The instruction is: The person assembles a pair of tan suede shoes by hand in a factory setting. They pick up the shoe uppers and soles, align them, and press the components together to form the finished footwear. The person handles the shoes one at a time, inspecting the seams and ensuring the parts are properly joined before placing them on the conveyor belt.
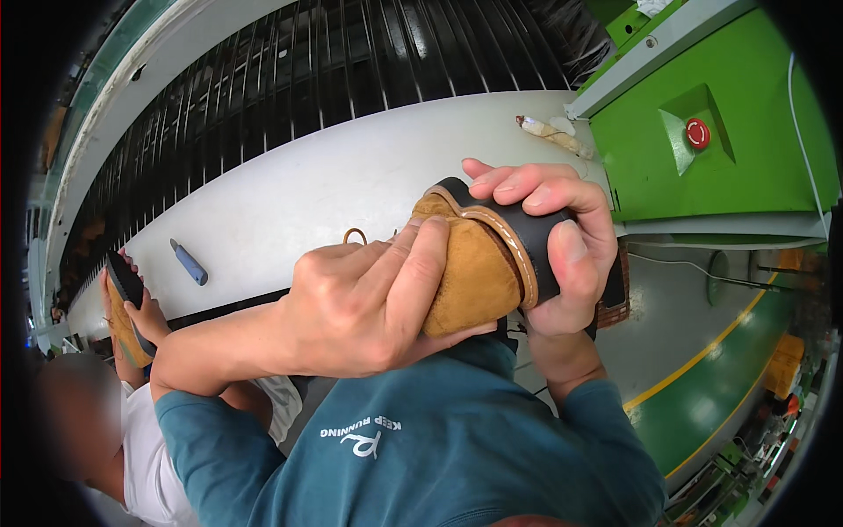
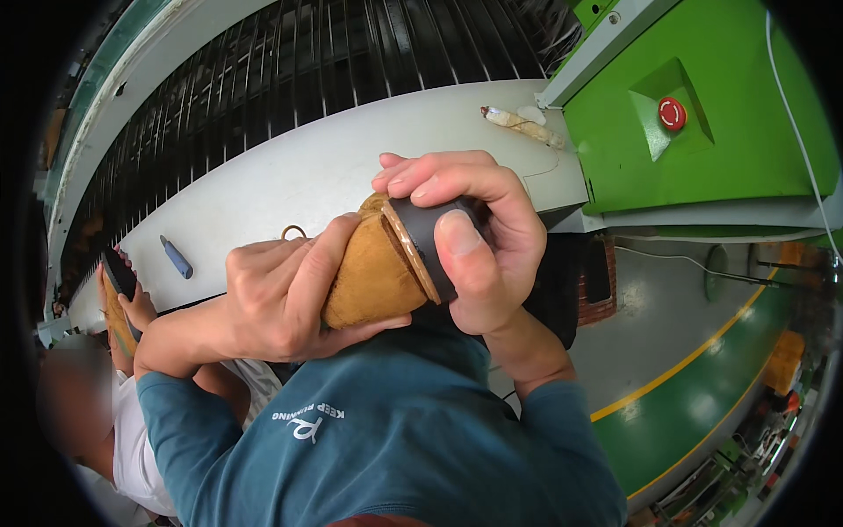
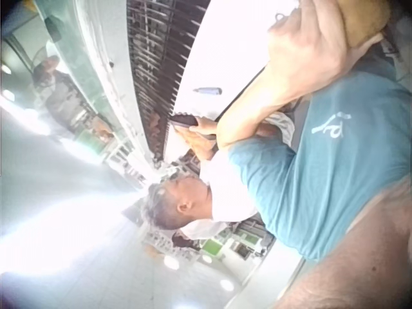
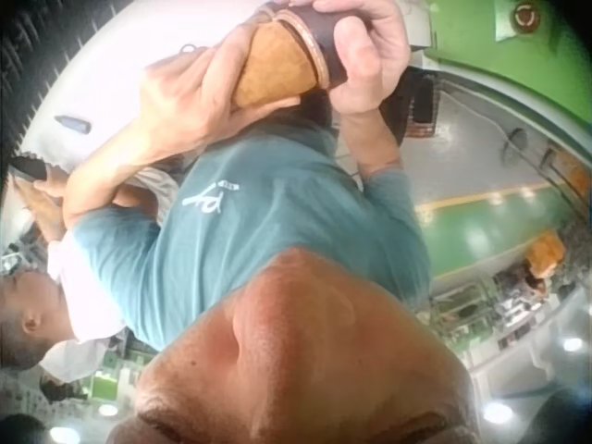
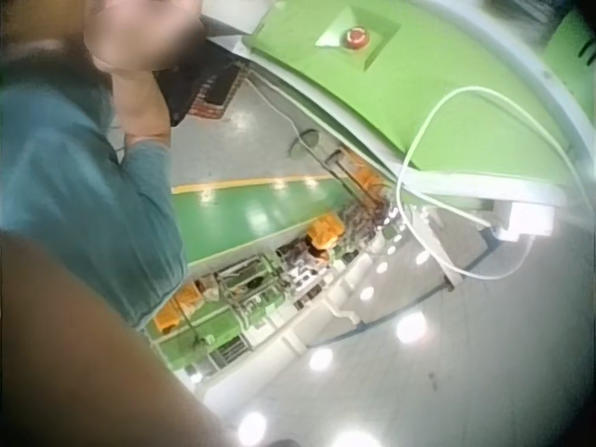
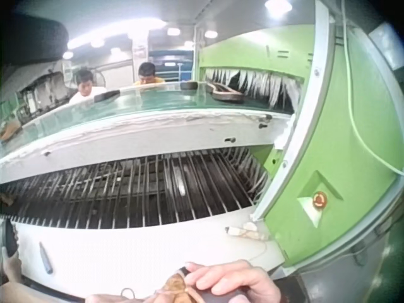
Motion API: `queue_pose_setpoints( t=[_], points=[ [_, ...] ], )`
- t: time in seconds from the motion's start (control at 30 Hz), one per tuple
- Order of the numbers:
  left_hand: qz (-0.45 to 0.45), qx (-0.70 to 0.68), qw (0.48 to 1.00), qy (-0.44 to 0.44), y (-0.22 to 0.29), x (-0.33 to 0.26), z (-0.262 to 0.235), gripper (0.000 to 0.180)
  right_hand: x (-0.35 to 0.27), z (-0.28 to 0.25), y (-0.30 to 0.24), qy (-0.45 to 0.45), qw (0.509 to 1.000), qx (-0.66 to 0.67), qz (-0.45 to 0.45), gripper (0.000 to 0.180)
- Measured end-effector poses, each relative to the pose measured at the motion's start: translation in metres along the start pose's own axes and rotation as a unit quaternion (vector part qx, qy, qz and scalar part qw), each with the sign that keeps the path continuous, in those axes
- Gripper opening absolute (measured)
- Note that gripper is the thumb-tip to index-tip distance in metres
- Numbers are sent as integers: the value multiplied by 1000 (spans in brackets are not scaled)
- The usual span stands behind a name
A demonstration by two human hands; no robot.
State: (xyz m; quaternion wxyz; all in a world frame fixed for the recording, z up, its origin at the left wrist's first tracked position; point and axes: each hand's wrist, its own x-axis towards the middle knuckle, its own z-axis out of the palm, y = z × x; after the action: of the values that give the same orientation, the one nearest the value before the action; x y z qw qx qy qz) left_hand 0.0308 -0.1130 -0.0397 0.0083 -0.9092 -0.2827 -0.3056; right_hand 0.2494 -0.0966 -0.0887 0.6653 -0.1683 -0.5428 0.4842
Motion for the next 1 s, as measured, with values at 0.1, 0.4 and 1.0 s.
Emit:
queue_pose_setpoints(
  t=[0.1, 0.4, 1.0],
  points=[
    [12, 10, 999, -45, 3, 8, -11, 86, 2, -1, -1, -3, 1000, 3, -3, 24],
    [-9, 3, 994, -107, -5, 44, -9, 75, 44, -29, -16, -93, 979, -181, 8, 28],
    [-161, 14, 986, -40, -48, 55, -5, 72, 112, -32, 15, -167, 948, -249, 107, 25]
  ],
)
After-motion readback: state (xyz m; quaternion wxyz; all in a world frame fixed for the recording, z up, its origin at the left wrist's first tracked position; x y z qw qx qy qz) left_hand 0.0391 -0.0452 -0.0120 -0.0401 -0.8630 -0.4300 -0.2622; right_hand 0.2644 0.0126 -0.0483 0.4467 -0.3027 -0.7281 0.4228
